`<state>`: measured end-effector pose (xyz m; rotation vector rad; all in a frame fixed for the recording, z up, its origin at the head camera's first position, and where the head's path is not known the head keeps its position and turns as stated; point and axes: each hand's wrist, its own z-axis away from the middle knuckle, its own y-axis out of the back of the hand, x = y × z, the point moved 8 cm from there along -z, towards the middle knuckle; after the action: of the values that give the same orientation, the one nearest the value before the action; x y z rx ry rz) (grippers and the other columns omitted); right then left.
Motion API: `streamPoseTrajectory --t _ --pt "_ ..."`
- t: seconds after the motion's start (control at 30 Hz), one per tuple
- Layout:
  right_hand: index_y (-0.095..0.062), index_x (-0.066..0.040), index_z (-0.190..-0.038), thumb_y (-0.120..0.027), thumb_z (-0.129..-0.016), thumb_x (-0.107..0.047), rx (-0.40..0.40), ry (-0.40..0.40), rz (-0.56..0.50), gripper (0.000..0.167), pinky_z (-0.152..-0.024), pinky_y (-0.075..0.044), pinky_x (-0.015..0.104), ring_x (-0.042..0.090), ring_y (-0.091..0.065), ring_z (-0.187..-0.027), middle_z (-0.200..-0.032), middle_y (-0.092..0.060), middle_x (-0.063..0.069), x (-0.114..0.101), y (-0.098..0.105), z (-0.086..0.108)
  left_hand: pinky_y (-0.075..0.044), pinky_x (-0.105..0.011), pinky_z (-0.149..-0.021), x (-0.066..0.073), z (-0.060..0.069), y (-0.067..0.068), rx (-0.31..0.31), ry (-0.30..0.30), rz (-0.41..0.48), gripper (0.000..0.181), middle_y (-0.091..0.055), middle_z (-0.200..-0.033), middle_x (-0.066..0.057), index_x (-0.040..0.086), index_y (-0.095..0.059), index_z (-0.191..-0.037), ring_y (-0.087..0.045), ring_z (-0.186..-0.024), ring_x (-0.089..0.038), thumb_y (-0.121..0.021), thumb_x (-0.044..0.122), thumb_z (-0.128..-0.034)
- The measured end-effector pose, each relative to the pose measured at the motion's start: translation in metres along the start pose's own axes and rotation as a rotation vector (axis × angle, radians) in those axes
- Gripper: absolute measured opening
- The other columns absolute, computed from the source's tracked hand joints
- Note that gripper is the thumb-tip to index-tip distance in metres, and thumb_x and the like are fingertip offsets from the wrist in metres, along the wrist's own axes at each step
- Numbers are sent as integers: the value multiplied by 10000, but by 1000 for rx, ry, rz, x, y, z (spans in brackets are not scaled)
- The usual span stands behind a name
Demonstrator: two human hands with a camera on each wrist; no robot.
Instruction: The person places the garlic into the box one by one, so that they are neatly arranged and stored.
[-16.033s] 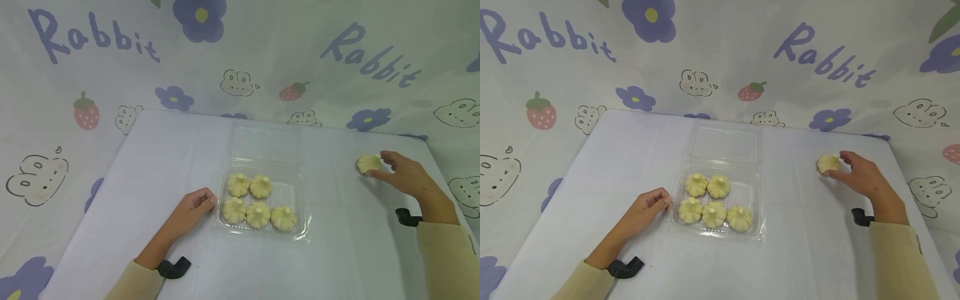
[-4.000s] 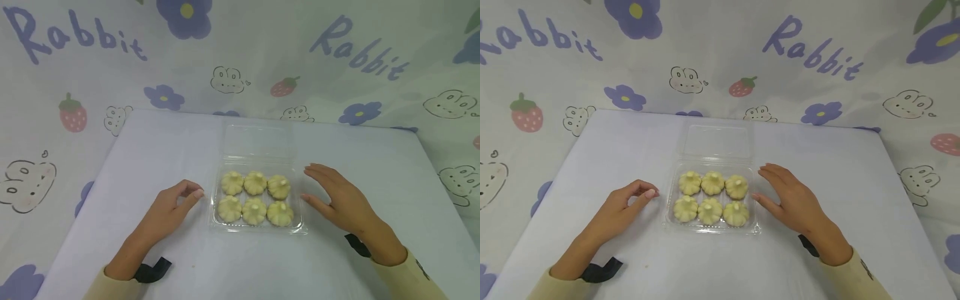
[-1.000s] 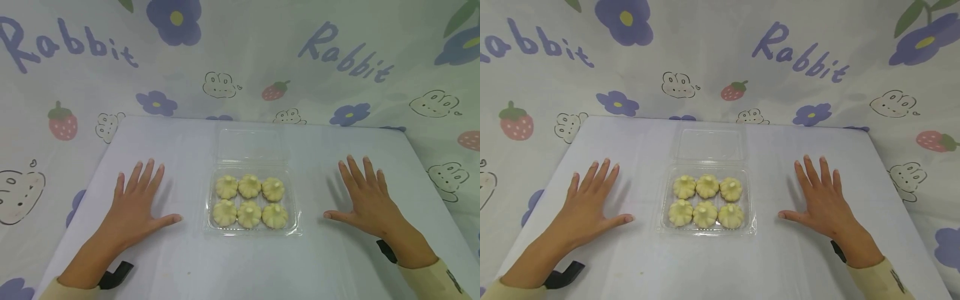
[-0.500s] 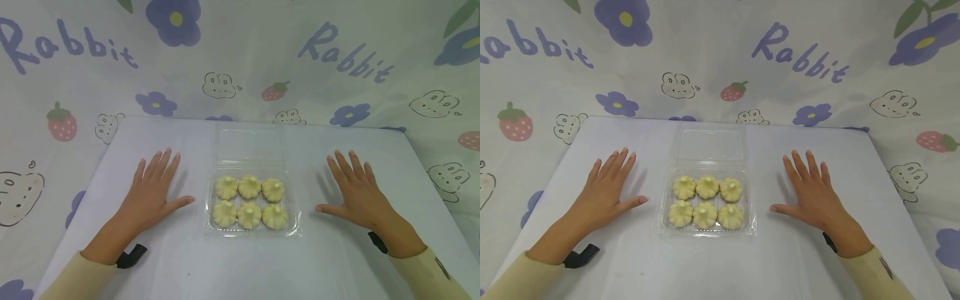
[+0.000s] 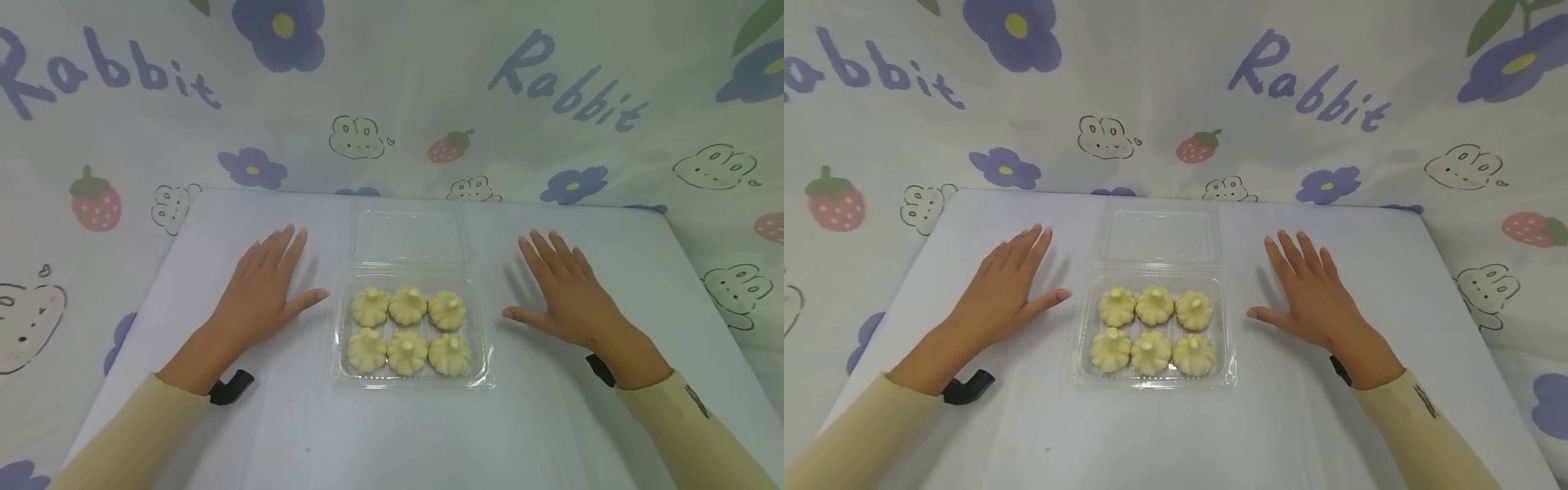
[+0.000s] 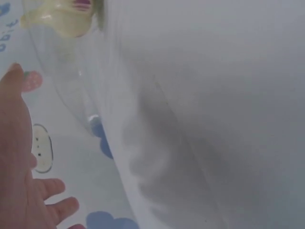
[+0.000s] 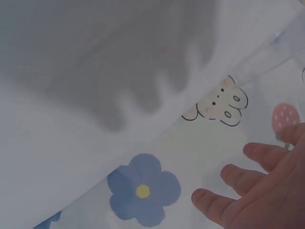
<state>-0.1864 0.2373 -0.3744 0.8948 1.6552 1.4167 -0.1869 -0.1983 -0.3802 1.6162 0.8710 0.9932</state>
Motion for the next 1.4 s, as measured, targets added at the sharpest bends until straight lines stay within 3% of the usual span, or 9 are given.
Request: streamPoseTrajectory --t 0.2,0.43,0.73,0.93,1.07,1.27,1.4 --pt "-163 -92 -1671 -808 -862 -559 24 37 -22 1136 -1169 -174 713 465 -159 -1551 -1687 -224 229 1 -2 -14 -284 -621 -1166 -3 -14 0 20 -2 23 1019 -271 -1669 -235 58 -161 -1668 -304 -1501 -454 -665 600 -967" --pt "-398 22 -1559 -813 -911 -364 84 113 -86 860 -1150 -311 628 470 -368 -1450 -1556 -425 273 -3 5 -32 -350 -634 -1116 -7 -28 -4 1 33 38 916 -420 -1589 -239 30 -270 -1638 -435 -1412 -460 -612 598 -1006" --pt "-481 34 -1505 -760 -966 -364 32 81 -114 726 -1161 -320 595 445 -379 -1449 -1555 -438 250 -4 2 -57 -406 -627 -1040 -13 -47 -6 17 86 105 815 -594 -1444 -186 17 -414 -1571 -552 -1284 -444 -560 607 -1029" --pt "-506 43 -1482 -696 -1017 -268 13 56 -135 591 -1149 -340 592 447 -409 -1427 -1539 -457 259 0 -4 -71 -440 -604 -1006 -14 -65 -12 9 124 155 794 -636 -1394 -137 23 -456 -1540 -587 -1242 -412 -505 636 -1037" --pt "-531 21 -1470 -598 -1073 -242 -28 8 -224 481 -1147 -345 582 436 -447 -1410 -1507 -512 239 4 -10 -80 -484 -567 -953 -16 -74 -17 -19 203 244 728 -677 -1323 -119 53 -515 -1493 -639 -1188 -341 -482 627 -1047" --pt "-589 36 -1413 -522 -1111 -290 -76 -97 -436 449 -1008 -483 561 399 -627 -1214 -1381 -629 220 5 -20 -93 -511 -520 -940 -13 -79 -27 -108 310 470 643 -716 -1219 -112 75 -621 -1388 -662 -1135 -304 -497 607 -1049" --pt "-620 30 -1379 -491 -1117 -344 -103 -137 -477 475 -969 -500 560 403 -651 -1144 -1312 -666 232 4 -24 -100 -520 -487 -900 -9 -81 -32 -162 350 571 607 -740 -1137 -107 69 -638 -1358 -685 -1064 -285 -503 580 -1059"
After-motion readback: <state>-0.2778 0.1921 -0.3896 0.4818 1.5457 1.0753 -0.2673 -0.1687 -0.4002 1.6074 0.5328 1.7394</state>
